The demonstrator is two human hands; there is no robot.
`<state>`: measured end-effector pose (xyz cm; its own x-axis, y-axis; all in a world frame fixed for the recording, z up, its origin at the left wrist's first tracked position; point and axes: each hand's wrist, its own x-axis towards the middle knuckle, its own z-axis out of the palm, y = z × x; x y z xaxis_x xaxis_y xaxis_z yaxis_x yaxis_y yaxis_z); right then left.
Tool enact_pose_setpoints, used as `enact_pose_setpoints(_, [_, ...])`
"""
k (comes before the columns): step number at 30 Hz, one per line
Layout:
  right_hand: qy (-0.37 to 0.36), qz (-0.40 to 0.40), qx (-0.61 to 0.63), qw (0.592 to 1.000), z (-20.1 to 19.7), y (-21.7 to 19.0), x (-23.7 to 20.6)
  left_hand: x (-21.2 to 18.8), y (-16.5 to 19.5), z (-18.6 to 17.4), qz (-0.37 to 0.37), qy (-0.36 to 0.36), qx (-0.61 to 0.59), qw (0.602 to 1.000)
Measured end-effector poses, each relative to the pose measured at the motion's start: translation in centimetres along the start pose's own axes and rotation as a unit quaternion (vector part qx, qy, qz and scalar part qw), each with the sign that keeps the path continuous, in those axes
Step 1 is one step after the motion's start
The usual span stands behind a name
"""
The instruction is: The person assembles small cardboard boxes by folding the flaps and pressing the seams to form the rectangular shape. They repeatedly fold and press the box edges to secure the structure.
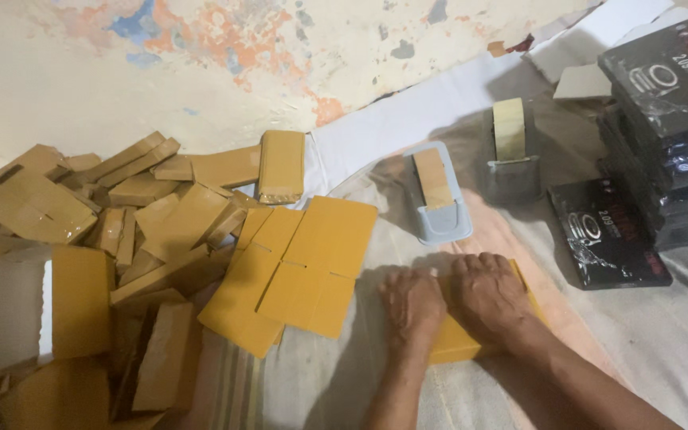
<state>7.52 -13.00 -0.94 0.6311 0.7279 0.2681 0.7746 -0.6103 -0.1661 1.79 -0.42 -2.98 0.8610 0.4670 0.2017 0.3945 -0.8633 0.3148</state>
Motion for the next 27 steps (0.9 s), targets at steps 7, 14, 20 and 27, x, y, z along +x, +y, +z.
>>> enact_pose_setpoints(7, [-0.106, 0.027, -0.036, 0.993, 0.3, 1.4, 0.9, -0.4, 0.1, -0.6, 0.004, -0.076, -0.034, 0.997])
enact_pose_setpoints(14, [0.016, -0.070, -0.321, 0.944, 1.4, 4.2, -0.3, -0.2, -0.5, -0.5, -0.040, -0.076, -0.012, 0.996])
enact_pose_setpoints(20, [-0.097, -0.031, -0.047, 0.994, 0.9, 2.3, 1.3, 0.5, 1.0, 0.9, 0.068, -0.082, -0.042, 0.993])
enact_pose_setpoints(27, [-0.133, 0.111, -0.050, 0.984, 0.1, 4.3, -0.5, -1.2, -0.2, -1.9, -0.079, -0.141, -0.102, 0.982])
